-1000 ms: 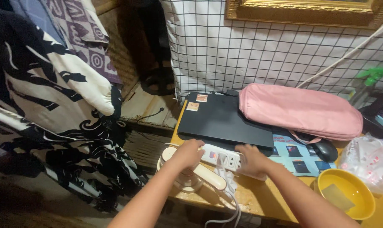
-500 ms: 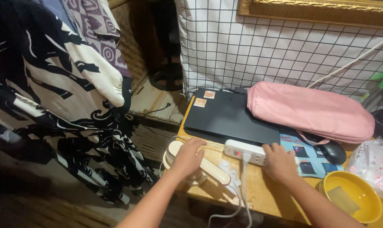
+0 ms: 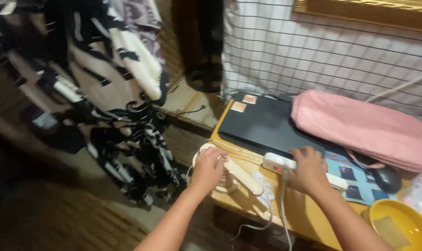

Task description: Preparing a portable iron with water and inspecting a dress.

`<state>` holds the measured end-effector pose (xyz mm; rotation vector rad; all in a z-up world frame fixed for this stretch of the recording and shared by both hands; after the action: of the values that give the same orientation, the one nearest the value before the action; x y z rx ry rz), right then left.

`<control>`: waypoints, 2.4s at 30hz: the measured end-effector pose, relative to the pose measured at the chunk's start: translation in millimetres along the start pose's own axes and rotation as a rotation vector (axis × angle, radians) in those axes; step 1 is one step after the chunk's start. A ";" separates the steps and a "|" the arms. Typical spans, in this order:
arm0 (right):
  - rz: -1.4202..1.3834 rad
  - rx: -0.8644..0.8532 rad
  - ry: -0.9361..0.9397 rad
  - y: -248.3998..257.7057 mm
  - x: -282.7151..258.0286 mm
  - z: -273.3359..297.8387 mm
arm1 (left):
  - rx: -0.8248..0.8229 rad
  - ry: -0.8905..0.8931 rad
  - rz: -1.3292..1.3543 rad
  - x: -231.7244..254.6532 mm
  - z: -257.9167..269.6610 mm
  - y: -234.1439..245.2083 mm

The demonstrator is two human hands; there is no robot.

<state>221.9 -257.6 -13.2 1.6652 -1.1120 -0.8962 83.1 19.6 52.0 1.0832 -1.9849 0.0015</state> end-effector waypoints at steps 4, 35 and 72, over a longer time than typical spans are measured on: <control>-0.422 0.047 0.107 -6.4 -65.1 -11.6 | 0.045 0.068 -0.061 -11.7 13.0 32.0; -0.960 -0.679 -0.390 -46.9 -180.2 12.6 | 0.174 0.296 -0.180 -114.8 35.2 235.4; -0.567 -0.445 -0.028 -41.1 -170.3 -43.3 | 0.074 0.235 -0.144 -178.3 -46.3 271.5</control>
<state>216.4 -77.7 -24.7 1.6016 -0.3970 -1.4092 -26.0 328.9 60.7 1.2139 -1.7061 0.1208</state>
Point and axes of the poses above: each hand's wrist, its own z-axis away from the middle knuckle, its own y-axis out of the back of the hand, x = y × z, the point moved 10 cm from there along -z, towards the middle knuckle, and after that the axes turned 15 degrees about x, right-handed, at the moved point
